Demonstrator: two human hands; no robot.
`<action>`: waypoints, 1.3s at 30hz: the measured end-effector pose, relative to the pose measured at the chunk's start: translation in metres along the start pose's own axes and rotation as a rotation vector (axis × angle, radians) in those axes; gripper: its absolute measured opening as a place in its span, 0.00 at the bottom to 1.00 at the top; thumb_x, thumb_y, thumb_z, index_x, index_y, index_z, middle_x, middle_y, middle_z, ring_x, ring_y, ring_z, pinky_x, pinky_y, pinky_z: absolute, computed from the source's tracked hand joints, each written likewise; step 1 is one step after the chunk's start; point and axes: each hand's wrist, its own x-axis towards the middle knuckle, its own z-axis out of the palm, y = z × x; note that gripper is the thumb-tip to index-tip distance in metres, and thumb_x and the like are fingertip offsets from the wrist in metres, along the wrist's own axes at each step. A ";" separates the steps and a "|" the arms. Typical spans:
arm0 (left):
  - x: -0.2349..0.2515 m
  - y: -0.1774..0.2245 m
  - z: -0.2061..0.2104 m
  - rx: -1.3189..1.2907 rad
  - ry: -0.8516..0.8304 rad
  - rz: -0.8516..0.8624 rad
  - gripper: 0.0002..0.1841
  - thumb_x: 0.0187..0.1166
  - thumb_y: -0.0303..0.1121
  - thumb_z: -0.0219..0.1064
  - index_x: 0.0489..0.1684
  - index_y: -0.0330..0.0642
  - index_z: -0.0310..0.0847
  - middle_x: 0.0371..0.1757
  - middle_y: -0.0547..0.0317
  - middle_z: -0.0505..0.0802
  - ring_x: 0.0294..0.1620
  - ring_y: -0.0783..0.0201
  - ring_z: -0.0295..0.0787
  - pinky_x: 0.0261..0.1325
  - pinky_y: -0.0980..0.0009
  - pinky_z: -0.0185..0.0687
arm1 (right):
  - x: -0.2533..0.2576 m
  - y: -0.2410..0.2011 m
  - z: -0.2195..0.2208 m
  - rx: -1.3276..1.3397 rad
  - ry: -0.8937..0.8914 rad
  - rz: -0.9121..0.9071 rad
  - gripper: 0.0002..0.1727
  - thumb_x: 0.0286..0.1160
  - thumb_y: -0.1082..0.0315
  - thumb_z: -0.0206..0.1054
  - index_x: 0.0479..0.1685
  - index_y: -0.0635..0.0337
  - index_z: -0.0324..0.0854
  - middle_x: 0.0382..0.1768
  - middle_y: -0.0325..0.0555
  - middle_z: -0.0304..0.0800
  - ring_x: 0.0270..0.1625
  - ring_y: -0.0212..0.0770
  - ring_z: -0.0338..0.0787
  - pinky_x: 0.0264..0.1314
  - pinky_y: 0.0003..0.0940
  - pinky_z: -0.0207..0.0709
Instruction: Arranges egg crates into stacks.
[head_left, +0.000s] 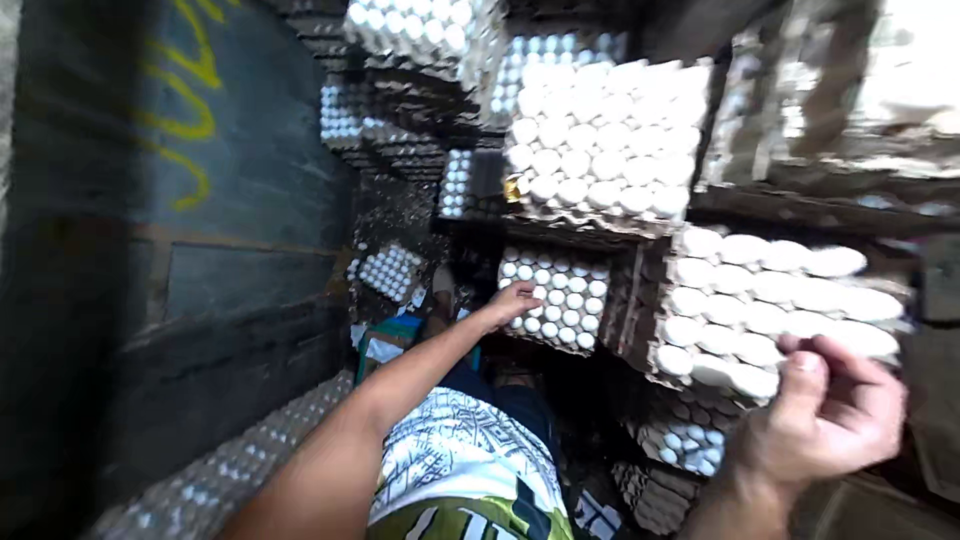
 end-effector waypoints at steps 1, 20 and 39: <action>-0.002 -0.028 -0.030 -0.029 0.101 -0.075 0.31 0.79 0.39 0.72 0.79 0.36 0.69 0.70 0.41 0.86 0.65 0.50 0.86 0.65 0.52 0.84 | -0.014 -0.007 0.034 0.101 -0.091 0.034 0.15 0.83 0.72 0.60 0.59 0.77 0.78 0.52 0.54 0.90 0.55 0.43 0.92 0.62 0.40 0.87; 0.123 -0.447 -0.410 -0.517 0.810 -0.563 0.28 0.84 0.42 0.67 0.79 0.36 0.70 0.72 0.39 0.84 0.66 0.46 0.87 0.65 0.49 0.86 | -0.273 0.185 0.648 -0.436 -1.665 0.588 0.23 0.80 0.49 0.65 0.73 0.41 0.81 0.56 0.47 0.93 0.55 0.53 0.93 0.58 0.65 0.85; 0.285 -0.612 -0.567 -0.995 1.170 -0.561 0.37 0.85 0.69 0.45 0.84 0.54 0.69 0.73 0.53 0.81 0.65 0.57 0.78 0.60 0.52 0.77 | -0.390 0.335 1.022 -0.641 -1.641 0.430 0.64 0.48 0.44 0.85 0.94 0.44 0.51 0.85 0.64 0.61 0.83 0.67 0.68 0.77 0.70 0.68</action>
